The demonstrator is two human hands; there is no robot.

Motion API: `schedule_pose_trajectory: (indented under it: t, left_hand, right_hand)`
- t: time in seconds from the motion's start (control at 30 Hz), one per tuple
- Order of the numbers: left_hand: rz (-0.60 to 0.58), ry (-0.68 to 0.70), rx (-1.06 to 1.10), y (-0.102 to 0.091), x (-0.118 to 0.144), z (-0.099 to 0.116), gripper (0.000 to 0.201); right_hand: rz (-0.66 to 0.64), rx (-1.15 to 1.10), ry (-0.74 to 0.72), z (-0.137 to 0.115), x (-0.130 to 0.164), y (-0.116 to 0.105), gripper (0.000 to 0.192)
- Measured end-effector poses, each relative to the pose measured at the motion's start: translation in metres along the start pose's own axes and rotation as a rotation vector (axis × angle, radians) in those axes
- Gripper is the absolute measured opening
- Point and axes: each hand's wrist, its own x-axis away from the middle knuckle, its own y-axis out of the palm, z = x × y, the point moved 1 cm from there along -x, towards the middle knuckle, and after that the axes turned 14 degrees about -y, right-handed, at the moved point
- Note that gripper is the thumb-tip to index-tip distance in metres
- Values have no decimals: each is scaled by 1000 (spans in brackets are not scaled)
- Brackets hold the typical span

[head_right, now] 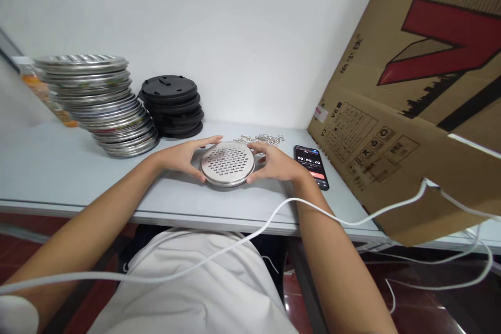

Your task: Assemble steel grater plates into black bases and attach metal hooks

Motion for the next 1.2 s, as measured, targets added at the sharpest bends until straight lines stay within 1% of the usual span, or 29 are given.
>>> schedule_pose_trajectory:
  t: [0.13, 0.27, 0.47, 0.53, 0.93, 1.0, 1.13, 1.2]
  left_hand:
    - [-24, -16, -37, 1, -1, 0, 127]
    - [-42, -29, -48, 3, -2, 1, 129]
    - [-62, -37, -49, 6, -3, 3, 128]
    - [-63, -42, -47, 6, -3, 3, 129]
    - [-54, -52, -45, 7, -5, 2, 128]
    - [-51, -42, -44, 7, -5, 1, 127]
    - [-46, -56, -58, 6, -5, 0, 126]
    - [-49, -64, -63, 6, -5, -1, 125]
  right_hand:
    - [-26, 52, 32, 2, 0, 2, 90]
    - [-43, 58, 49, 3, -1, 3, 87]
    - [-107, 110, 38, -1, -3, 4, 73]
    - [-116, 122, 38, -2, -3, 4, 71]
    - [-93, 87, 13, 1, -3, 5, 73]
    - [-89, 80, 13, 3, -2, 5, 76]
    - [-51, 91, 104, 7, -1, 6, 103]
    - [-51, 100, 121, 7, -1, 6, 108]
